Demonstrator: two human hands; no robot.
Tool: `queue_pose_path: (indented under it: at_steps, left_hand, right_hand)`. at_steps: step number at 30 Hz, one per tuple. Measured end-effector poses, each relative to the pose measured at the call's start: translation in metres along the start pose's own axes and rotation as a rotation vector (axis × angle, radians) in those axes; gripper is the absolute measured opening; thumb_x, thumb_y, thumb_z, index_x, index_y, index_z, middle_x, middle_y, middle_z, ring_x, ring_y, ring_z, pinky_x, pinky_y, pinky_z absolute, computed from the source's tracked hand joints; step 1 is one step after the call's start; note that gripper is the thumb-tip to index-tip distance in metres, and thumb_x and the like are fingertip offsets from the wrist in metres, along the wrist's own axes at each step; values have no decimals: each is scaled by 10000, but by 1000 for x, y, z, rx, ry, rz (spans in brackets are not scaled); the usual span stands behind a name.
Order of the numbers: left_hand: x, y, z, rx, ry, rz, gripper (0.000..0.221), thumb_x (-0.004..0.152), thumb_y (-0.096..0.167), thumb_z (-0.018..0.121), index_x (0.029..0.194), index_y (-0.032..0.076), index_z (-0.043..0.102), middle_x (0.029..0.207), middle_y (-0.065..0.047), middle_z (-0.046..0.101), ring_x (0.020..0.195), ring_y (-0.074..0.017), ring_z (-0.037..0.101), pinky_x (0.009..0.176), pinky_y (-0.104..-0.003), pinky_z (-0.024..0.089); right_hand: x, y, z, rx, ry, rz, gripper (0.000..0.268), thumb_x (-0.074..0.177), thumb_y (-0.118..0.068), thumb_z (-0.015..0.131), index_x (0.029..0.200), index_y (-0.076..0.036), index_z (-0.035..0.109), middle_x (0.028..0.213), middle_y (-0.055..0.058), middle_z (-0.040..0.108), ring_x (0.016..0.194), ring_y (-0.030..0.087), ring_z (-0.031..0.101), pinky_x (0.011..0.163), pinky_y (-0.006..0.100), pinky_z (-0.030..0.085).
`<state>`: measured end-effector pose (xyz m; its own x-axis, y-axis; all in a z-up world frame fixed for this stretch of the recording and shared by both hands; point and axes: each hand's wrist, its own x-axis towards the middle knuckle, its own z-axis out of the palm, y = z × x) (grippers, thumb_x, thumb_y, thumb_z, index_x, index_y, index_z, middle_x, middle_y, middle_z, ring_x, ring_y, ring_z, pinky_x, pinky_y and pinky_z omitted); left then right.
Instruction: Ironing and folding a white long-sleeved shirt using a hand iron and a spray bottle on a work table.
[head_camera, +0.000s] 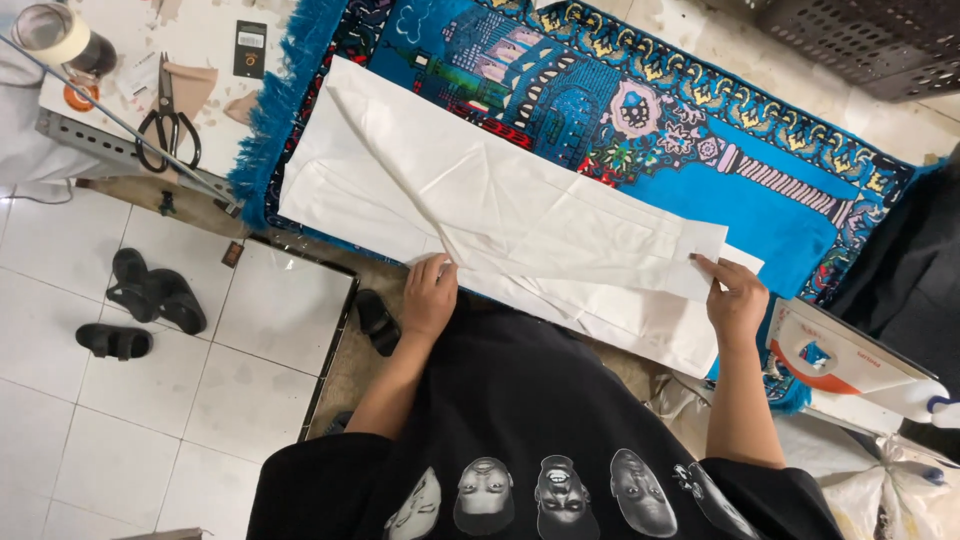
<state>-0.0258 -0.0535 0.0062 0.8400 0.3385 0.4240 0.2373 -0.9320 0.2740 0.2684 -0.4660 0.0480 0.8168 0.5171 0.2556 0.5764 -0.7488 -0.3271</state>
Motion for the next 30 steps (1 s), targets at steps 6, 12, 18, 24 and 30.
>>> queue_pose_path:
  at_steps: [6,12,18,24,30]
  left_hand:
    - [11,7,13,-98,4,-205,222,936,176,662,1142,95,654,1212,-83,596,1018,-225,658,870,-365,548]
    - [38,16,1,-82,-264,-114,655,849,392,809,1365,53,591,1284,-192,468,998,-309,653,886,-454,557]
    - [2,-3,52,139,38,11,159,868,198,697,773,168,573,850,25,537,678,-168,597,592,-290,501]
    - [-18,-11,33,204,70,-92,244,849,164,621,682,171,444,719,38,426,495,-161,512,462,-266,457]
    - [-21,4,23,61,-178,-220,140,754,162,592,739,148,453,765,-19,436,608,-247,541,494,-356,446]
  right_hand:
    - [-30,13,12,72,9,90,470,835,123,767,1102,-255,842,964,63,776,912,264,733,881,364,613]
    - [-43,-8,3,212,68,136,428,847,175,727,1048,-183,848,924,78,771,934,285,735,920,382,603]
    - [-41,-37,-26,371,128,162,321,886,160,765,1029,-119,832,920,101,765,911,287,737,941,386,588]
    - [-58,-51,-29,220,17,127,438,823,196,712,1016,-175,845,926,43,781,956,283,743,925,389,598]
    - [-88,-47,-11,146,-151,218,449,871,128,681,1139,-202,824,1013,76,786,956,287,739,873,413,609]
